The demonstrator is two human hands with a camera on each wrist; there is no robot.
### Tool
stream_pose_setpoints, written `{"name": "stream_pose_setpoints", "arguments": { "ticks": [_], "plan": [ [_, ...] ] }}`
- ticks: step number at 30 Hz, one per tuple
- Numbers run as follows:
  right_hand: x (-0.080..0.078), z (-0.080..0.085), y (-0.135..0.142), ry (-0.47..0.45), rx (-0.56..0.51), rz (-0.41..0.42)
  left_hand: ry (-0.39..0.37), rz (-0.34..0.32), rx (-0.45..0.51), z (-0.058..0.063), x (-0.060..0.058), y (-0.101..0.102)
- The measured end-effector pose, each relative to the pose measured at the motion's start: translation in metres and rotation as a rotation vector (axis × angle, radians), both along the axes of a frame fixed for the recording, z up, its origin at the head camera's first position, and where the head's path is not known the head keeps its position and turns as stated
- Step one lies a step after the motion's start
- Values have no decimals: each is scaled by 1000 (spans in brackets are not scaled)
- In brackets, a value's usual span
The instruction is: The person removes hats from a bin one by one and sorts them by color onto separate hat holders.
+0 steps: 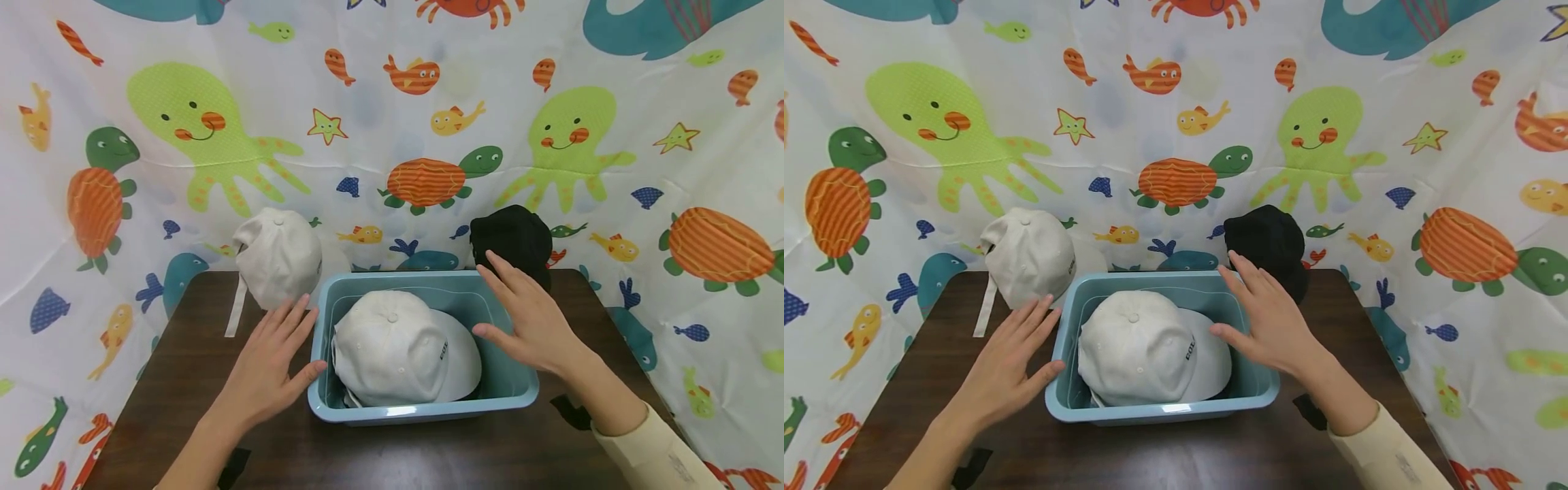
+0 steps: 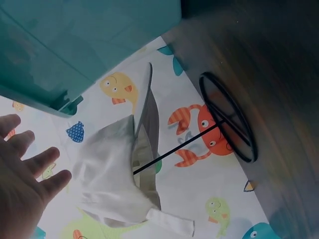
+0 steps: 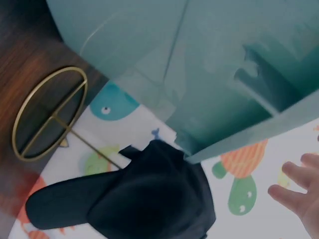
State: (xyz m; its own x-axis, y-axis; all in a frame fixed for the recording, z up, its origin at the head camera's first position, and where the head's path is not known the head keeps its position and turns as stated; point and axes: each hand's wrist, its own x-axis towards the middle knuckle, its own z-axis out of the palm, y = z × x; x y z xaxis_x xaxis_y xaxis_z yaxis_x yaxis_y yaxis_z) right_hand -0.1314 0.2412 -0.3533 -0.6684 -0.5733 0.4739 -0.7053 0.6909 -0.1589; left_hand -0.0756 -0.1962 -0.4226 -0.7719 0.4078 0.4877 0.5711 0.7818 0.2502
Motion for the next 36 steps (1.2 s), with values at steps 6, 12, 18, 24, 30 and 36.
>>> {"name": "stream_pose_setpoints", "arguments": {
  "ticks": [6, 12, 18, 24, 30, 36],
  "plan": [
    [-3, 2, -18, -22, 6, 56, -2, -40, 48, -8, -2, 2],
    [-6, -1, -31, -36, 38, 120, -74, -33, 94, -12, -1, 2],
    [-7, -3, -44, -90, 90, 160, -98, -56, 138, -17, -2, 3],
    [-8, -2, -57, -210, 79, 205, -129, -59, 147, -18, -2, 4],
    [-9, -7, -66, -298, 74, 220, -189, -50, 171, -19, -1, 5],
    [-9, -12, -70, -318, 76, 234, -208, -46, 198, -21, 0, 7]
  ]
}}
